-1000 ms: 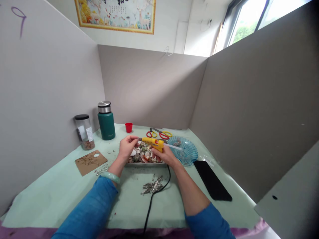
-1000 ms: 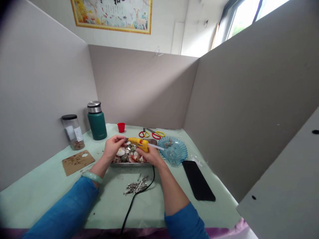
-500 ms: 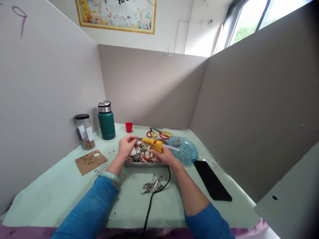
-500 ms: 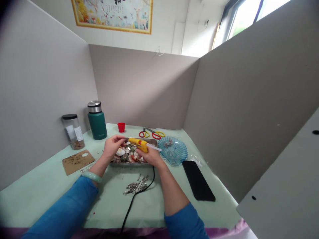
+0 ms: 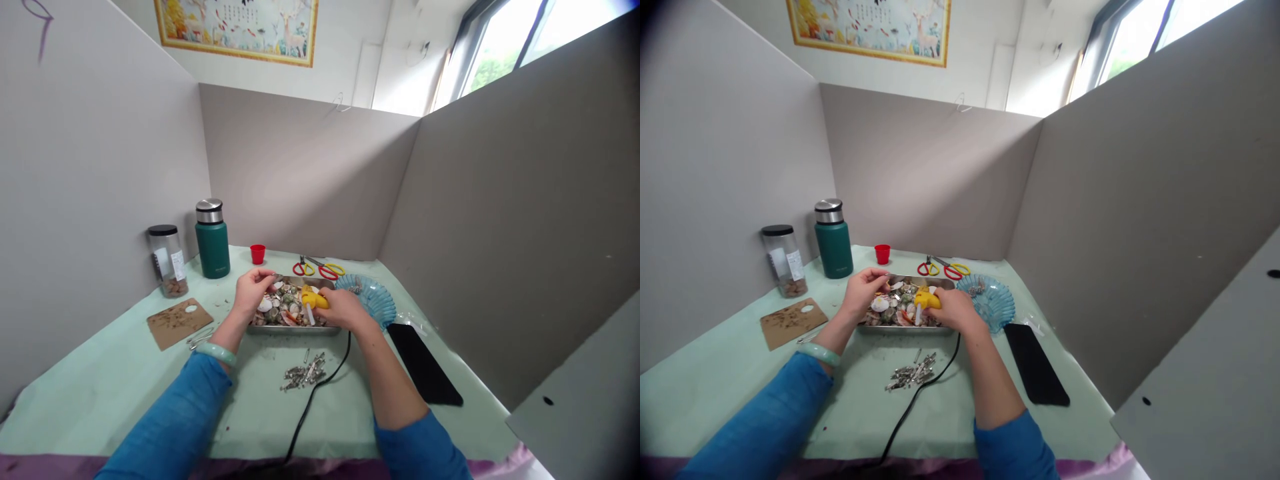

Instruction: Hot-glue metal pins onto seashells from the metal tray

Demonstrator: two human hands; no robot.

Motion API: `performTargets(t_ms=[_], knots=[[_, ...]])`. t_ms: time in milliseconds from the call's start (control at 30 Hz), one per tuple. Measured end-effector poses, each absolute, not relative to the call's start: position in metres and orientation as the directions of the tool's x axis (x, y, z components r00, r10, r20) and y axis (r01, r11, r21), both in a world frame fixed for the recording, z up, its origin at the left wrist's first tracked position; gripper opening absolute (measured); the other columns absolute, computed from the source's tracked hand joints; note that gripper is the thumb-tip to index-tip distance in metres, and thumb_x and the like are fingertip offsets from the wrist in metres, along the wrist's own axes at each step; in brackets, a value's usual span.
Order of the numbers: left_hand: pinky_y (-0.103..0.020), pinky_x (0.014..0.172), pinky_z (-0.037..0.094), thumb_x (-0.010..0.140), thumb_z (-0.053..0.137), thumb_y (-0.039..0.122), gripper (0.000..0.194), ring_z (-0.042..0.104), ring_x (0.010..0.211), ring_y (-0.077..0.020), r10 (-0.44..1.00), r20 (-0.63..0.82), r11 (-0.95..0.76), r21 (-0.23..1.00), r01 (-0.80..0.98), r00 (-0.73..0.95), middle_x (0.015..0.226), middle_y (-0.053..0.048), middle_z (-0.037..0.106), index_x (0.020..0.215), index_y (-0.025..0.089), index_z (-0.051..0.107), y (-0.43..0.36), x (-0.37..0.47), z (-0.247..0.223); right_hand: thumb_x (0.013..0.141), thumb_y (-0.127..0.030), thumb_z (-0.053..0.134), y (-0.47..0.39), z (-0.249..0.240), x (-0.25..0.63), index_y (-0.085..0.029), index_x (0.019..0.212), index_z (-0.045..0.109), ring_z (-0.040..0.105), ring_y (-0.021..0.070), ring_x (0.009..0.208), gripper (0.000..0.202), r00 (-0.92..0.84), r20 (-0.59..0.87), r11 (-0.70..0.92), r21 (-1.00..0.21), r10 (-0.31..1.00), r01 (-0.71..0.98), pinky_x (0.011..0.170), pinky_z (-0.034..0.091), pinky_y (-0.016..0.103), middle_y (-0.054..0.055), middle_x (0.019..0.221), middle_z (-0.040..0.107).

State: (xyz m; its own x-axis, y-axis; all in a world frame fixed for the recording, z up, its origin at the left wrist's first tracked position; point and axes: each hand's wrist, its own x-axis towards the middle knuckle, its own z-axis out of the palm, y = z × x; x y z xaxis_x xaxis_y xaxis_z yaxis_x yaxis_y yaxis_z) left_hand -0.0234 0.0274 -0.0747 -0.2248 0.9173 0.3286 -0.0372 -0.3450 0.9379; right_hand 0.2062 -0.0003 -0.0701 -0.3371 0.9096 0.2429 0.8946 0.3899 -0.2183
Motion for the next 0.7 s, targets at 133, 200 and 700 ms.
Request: performTargets(t_ms=[133, 200, 700], knots=[[-0.023, 0.053, 0.046, 0.058, 0.076, 0.032, 0.030, 0.058, 0.049, -0.0124, 0.922, 0.324, -0.344, 0.936, -0.069, -0.211, 0.052, -0.001, 0.063, 0.077, 0.012, 0.065, 0.027, -0.023, -0.074, 0.078, -0.056, 0.059, 0.000, -0.063, 0.207, -0.025, 0.116, 0.061, 0.061, 0.0200, 0.077, 0.049, -0.402, 0.219, 0.455, -0.334, 0.889, 0.825, 0.063, 0.036, 0.025, 0.005, 0.090, 0.070], [-0.023, 0.053, 0.046, 0.058, 0.076, 0.032, 0.031, 0.058, 0.050, -0.0123, 0.924, 0.325, -0.346, 0.935, -0.076, -0.203, 0.053, -0.001, 0.063, 0.079, 0.012, 0.065, 0.027, -0.024, -0.075, 0.085, -0.050, 0.052, 0.004, -0.059, 0.211, -0.025, 0.114, 0.063, 0.061, 0.0190, 0.079, 0.039, -0.371, 0.236, 0.436, -0.371, 0.898, 0.820, 0.064, 0.037, 0.025, 0.004, 0.093, 0.071], [-0.025, 0.054, 0.048, 0.058, 0.075, 0.030, 0.027, 0.058, 0.049, -0.0128, 0.934, 0.315, -0.331, 0.940, -0.079, -0.167, 0.054, -0.001, 0.063, 0.077, 0.013, 0.064, 0.025, -0.019, -0.076, 0.078, -0.025, 0.061, 0.039, -0.091, 0.215, -0.024, 0.108, 0.068, 0.055, 0.0266, 0.105, 0.030, -0.391, 0.124, 0.403, -0.102, 0.912, 0.909, 0.085, 0.038, 0.034, 0.010, 0.105, 0.067]])
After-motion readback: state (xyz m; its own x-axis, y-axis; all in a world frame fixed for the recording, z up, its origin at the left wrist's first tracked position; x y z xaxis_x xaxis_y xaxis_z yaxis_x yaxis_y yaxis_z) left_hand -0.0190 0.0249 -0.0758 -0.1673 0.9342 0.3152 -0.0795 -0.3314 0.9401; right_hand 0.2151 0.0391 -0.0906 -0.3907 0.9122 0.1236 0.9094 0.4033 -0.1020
